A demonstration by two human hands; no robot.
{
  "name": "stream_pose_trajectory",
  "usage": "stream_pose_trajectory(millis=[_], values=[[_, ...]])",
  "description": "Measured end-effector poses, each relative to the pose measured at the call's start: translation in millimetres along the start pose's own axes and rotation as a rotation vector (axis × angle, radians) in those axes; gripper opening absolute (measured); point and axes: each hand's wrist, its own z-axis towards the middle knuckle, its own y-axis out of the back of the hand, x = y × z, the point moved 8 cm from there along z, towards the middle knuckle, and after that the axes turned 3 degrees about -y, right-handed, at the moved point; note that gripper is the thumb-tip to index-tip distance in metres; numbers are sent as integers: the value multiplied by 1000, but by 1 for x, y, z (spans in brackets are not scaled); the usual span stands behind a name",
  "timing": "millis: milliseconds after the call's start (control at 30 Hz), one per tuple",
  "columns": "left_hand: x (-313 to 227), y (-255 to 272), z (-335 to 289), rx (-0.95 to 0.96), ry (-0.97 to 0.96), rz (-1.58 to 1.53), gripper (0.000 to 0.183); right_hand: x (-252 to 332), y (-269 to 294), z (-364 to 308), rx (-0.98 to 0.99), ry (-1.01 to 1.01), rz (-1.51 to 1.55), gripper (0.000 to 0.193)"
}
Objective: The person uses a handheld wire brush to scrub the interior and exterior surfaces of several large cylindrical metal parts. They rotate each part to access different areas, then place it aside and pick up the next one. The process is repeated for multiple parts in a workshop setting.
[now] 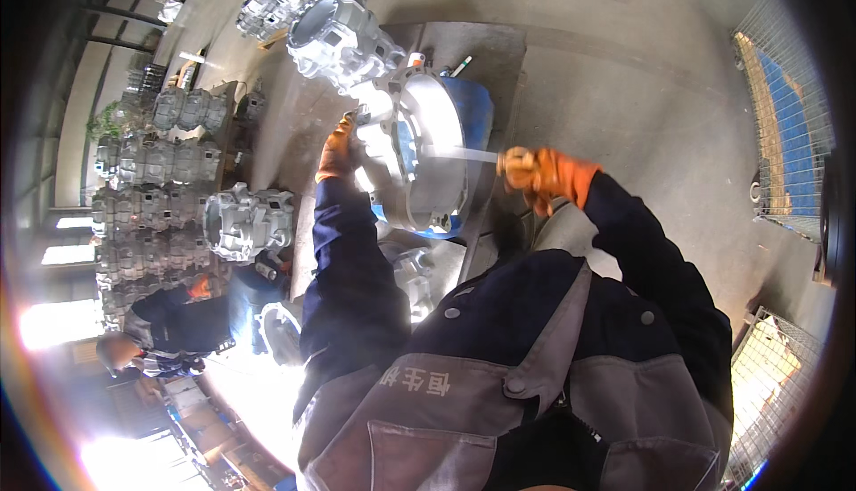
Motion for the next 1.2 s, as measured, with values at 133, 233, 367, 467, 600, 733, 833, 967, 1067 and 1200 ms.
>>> stream_pose_trajectory(millis=[133, 233, 367, 467, 600, 733, 833, 967, 1067, 1200], values=[[-39, 66, 3, -234, 458, -473, 42, 25, 46, 34, -418, 142, -21, 21], [-127, 111, 4, -461, -28, -986, 50, -8, 43, 30, -428, 30, -380, 21], [-173, 129, 18, -529, -6, -439, 66, -37, 3, 16, 108, -176, -31, 19], [-170, 123, 25, -524, 111, -505, 61, 38, 32, 20, -65, 302, -142, 31], [-156, 120, 31, -380, 348, -307, 53, 50, 72, 33, -598, 103, -481, 30], [-150, 124, 37, -305, 439, -185, 50, -1, 50, 12, -416, -22, -658, 33], [-149, 126, 43, -312, 436, -163, 48, -36, 12, -22, -85, -78, -140, 22], [-148, 127, 46, -294, 470, -77, 47, 33, 2, -31, 98, 349, 142, 36], [-148, 125, 40, -307, 474, -79, 46, 45, 35, 0, -301, 265, 60, 23], [-149, 126, 30, -377, 502, -20, 46, 0, 38, 3, -437, 63, -234, 20]])
